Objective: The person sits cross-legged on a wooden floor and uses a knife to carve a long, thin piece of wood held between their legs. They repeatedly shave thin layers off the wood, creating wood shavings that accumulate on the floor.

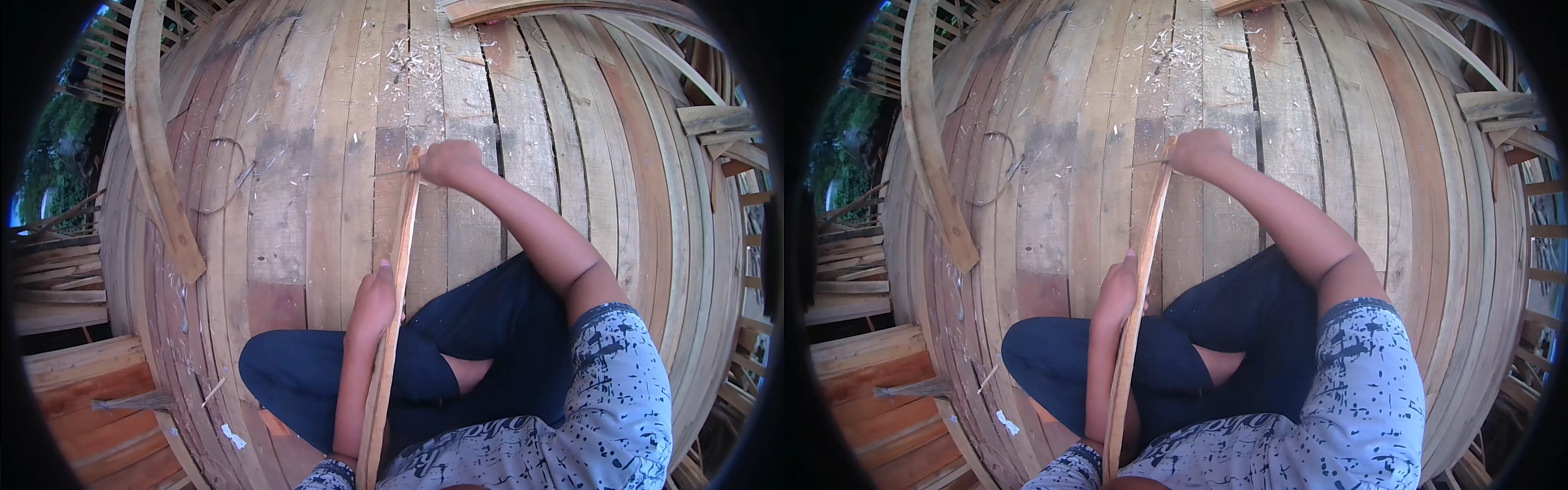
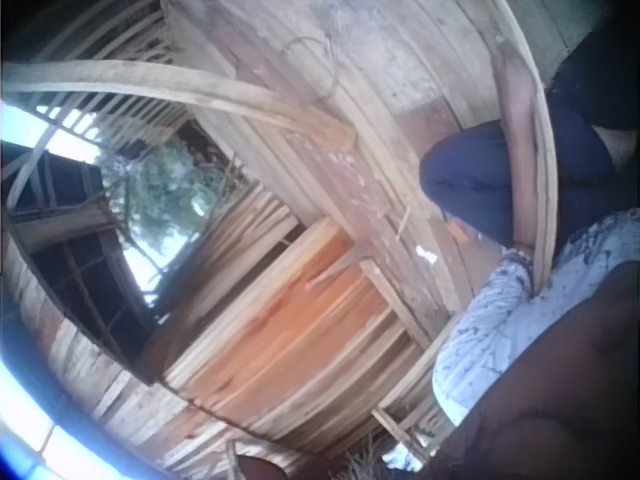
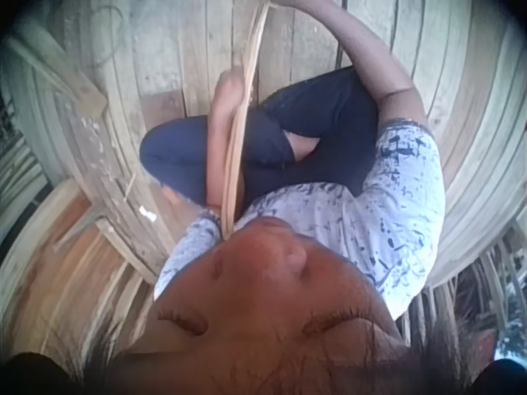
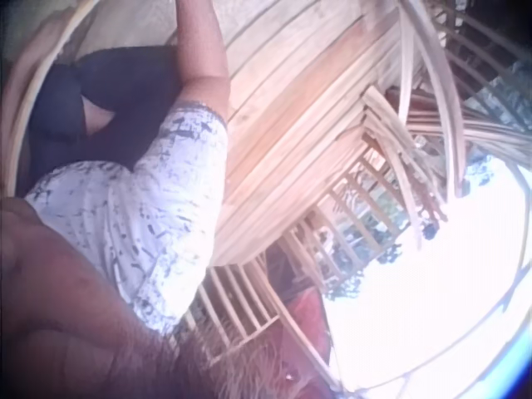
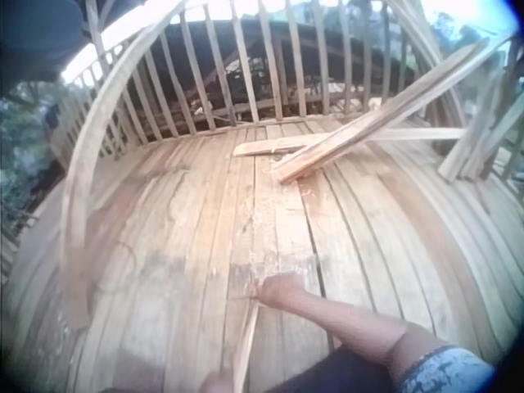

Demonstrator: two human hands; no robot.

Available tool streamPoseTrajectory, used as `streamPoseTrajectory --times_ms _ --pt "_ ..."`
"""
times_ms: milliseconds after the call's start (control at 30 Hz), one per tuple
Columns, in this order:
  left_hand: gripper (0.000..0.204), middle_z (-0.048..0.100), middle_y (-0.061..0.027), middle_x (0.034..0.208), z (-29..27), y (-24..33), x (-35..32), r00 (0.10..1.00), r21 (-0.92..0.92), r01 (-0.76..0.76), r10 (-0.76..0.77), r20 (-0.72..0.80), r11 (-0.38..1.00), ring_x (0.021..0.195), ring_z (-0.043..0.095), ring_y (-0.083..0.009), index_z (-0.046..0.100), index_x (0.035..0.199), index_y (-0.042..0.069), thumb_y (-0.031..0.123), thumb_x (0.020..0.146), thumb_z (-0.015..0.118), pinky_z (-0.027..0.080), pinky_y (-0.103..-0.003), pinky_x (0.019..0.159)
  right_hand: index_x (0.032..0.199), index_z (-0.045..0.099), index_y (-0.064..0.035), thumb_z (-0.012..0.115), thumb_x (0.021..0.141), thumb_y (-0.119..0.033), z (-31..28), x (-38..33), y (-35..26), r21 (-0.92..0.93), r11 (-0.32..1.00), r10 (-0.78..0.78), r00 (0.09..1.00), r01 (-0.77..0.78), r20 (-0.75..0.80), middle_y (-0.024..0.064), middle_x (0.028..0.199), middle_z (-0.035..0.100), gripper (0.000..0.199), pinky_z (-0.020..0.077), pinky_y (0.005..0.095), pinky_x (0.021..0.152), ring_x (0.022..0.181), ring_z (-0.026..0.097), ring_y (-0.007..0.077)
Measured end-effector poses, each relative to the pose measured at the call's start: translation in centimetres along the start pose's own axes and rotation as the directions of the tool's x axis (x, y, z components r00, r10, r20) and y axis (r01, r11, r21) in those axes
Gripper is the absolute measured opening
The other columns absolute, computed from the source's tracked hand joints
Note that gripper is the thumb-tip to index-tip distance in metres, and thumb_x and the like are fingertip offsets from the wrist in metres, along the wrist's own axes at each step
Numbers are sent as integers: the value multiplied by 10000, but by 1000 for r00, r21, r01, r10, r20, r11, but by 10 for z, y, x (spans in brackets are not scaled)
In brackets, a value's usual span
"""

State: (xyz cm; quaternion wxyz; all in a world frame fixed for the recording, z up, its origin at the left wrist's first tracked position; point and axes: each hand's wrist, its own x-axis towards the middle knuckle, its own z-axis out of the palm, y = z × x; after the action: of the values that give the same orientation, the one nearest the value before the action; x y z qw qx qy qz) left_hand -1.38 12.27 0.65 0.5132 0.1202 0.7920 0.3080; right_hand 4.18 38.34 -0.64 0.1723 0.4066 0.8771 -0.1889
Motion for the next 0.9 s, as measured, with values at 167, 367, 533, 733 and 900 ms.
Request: streamPoseTrajectory --times_ms 167,367,533,733,900 --pt "572 538 -71 598 -2 -10 8 999 -57 14 -12 43 998 418 530 -170 568 855 13 475 1073 311 447 -343 399 1092 753 -73 525 943 -257 15 -14 -24 -191 976 -111 994 108 -3 119 1114 745 329 571 418 824 1032 724 286" --pt "612 539 -131 601 0 0 0 1000 3 16 -16 9 1000 468 577 -250 561 776 -35 446 1070 323 501 -400 503 1070 764 -97 488 964 -307 12 -2 -3 -207 976 -72 996 59 -53 117 1096 750 362 577 413 784 1003 731 283" --pt "580 544 -97 605 0 -7 5 1000 -28 -5 6 23 1000 434 546 -198 554 807 -1 456 1071 313 463 -363 431 1069 750 -54 377 964 -341 -3 19 19 -18 999 29 999 -29 -20 185 1134 723 483 551 461 894 1041 706 337" --pt "564 536 -66 604 -2 -9 5 1000 -25 -7 7 28 1000 415 522 -168 552 818 27 472 1070 314 443 -337 394 1174 719 -49 397 965 -338 3 16 17 -38 996 -84 996 85 25 176 1211 700 481 505 442 971 1127 676 312" --pt "570 533 -56 601 -2 -8 6 999 -24 13 -12 34 1000 415 515 -160 570 836 28 479 1071 312 444 -329 398 1103 746 -63 417 977 -338 31 11 -4 16 1000 -4 999 5 -45 177 1197 708 447 547 424 918 1085 696 329"
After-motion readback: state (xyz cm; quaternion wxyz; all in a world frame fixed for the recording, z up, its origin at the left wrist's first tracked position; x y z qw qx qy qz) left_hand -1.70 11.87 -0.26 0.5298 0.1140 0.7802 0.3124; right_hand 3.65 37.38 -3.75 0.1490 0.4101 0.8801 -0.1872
